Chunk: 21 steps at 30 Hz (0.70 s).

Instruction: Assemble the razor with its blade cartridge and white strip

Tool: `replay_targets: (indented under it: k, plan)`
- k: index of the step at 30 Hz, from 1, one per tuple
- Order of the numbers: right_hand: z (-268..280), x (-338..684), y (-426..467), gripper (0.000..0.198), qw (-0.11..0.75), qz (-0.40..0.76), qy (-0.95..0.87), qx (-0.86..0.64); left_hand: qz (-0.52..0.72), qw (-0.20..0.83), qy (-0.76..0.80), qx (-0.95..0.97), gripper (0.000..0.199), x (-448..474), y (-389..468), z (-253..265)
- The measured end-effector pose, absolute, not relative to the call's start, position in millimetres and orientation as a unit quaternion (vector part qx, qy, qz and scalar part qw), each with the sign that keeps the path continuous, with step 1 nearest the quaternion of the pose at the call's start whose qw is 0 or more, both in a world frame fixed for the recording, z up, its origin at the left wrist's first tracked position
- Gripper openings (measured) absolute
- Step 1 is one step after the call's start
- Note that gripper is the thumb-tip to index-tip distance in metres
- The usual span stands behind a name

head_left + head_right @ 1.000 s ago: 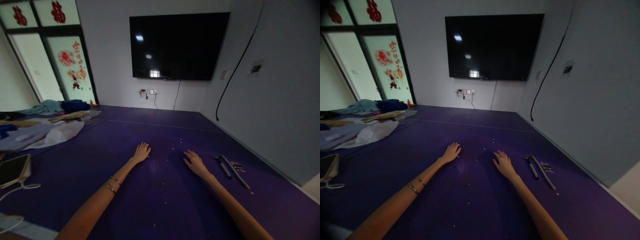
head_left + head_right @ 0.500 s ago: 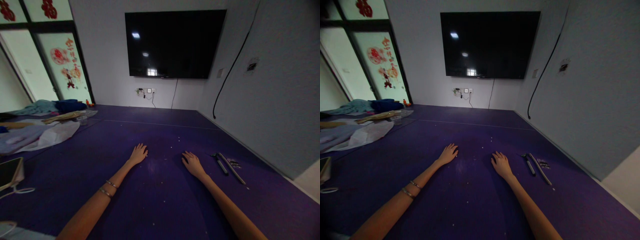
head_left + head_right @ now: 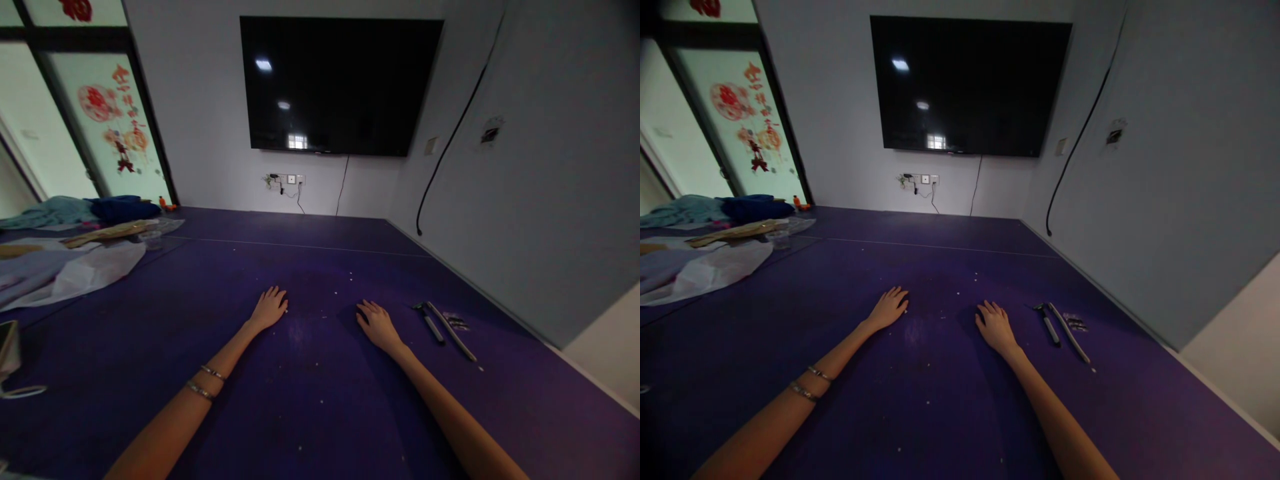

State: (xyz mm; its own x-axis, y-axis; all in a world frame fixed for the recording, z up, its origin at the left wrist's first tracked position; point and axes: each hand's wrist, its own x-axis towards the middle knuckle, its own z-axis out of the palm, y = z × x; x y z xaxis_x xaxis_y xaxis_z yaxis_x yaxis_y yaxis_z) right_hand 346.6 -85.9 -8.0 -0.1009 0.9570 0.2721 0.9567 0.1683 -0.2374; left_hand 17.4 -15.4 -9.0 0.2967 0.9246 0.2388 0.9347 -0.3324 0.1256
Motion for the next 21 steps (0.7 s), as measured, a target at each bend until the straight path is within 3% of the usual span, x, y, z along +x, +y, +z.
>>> replay_targets:
  k: [5, 12, 21]
  plan:
    - [-6.3, 345.5, -86.5, 0.04, 0.219, 0.013, -0.742, -0.634, -0.137, 0.025, -0.578, -0.804, 0.049, 16.1, -13.6, -9.7]
    - [22.2, 387.5, -83.2, 0.036, 0.366, 0.012, -0.691, -0.623, -0.132, 0.026, -0.576, -0.806, 0.051, 15.5, -11.4, -9.7]
    - [33.2, 492.2, -114.0, 0.032, 0.266, 0.023, -0.549, -0.792, -0.128, 0.038, -0.581, -0.803, 0.051, 14.7, -8.4, -11.3]
